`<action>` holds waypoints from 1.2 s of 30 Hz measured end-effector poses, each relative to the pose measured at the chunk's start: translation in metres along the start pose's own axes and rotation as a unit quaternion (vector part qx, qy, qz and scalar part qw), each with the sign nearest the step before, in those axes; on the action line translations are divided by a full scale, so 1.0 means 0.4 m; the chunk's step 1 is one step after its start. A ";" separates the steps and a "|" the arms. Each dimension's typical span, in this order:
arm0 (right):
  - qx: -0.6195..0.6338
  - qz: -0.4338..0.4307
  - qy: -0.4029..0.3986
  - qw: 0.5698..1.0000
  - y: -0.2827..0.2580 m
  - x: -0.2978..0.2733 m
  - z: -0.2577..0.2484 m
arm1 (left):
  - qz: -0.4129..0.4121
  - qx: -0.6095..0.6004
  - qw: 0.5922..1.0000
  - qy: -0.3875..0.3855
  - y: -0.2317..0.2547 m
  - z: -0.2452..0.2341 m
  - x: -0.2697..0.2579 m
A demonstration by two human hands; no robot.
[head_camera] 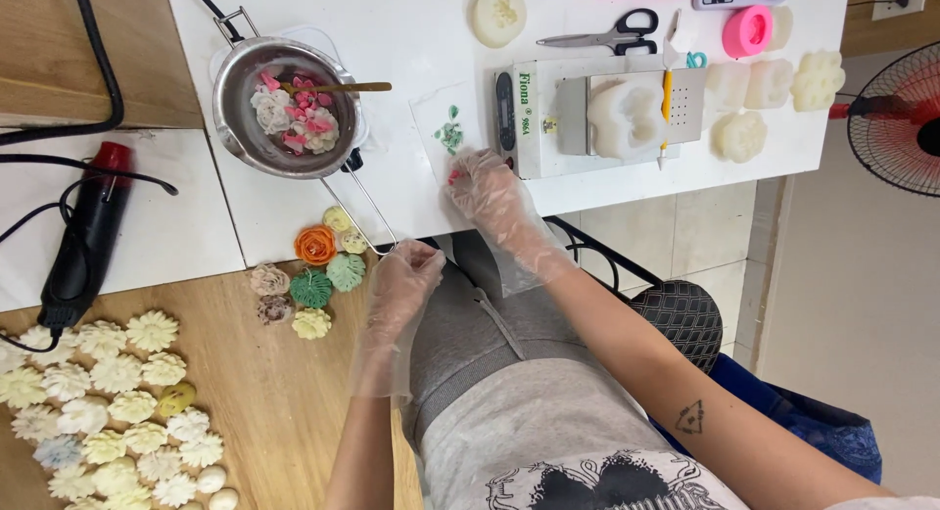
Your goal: Preparing silicone molds and sorting small decorative wax pieces for candle making.
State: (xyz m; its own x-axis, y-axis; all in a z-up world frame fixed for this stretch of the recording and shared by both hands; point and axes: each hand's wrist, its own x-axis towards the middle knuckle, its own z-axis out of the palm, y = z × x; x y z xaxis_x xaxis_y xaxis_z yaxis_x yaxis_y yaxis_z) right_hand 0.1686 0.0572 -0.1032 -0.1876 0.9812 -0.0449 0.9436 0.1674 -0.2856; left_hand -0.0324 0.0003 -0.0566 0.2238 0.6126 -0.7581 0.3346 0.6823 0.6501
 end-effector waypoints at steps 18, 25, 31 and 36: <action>0.110 0.031 -0.024 0.993 0.005 0.012 -0.028 | 0.272 0.140 0.950 0.070 0.044 0.109 0.159; 0.090 -0.005 -0.027 0.996 0.014 0.007 -0.017 | 0.357 0.199 0.905 0.117 0.018 0.104 0.205; 0.078 -0.010 -0.053 0.995 0.044 -0.039 0.039 | 0.210 0.222 0.950 0.060 0.051 0.098 0.186; 0.149 0.051 -0.130 0.979 -0.021 -0.026 -0.113 | 0.195 0.192 0.961 0.047 0.062 0.091 0.180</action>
State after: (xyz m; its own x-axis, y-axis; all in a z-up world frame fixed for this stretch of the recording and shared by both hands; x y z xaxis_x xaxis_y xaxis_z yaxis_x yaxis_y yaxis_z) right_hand 0.1750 0.0498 -0.0569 -0.1953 0.9276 -0.3186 0.8473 -0.0040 -0.5311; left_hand 0.0253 0.0467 -0.0968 0.3236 0.8368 -0.4416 0.5598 0.2069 0.8024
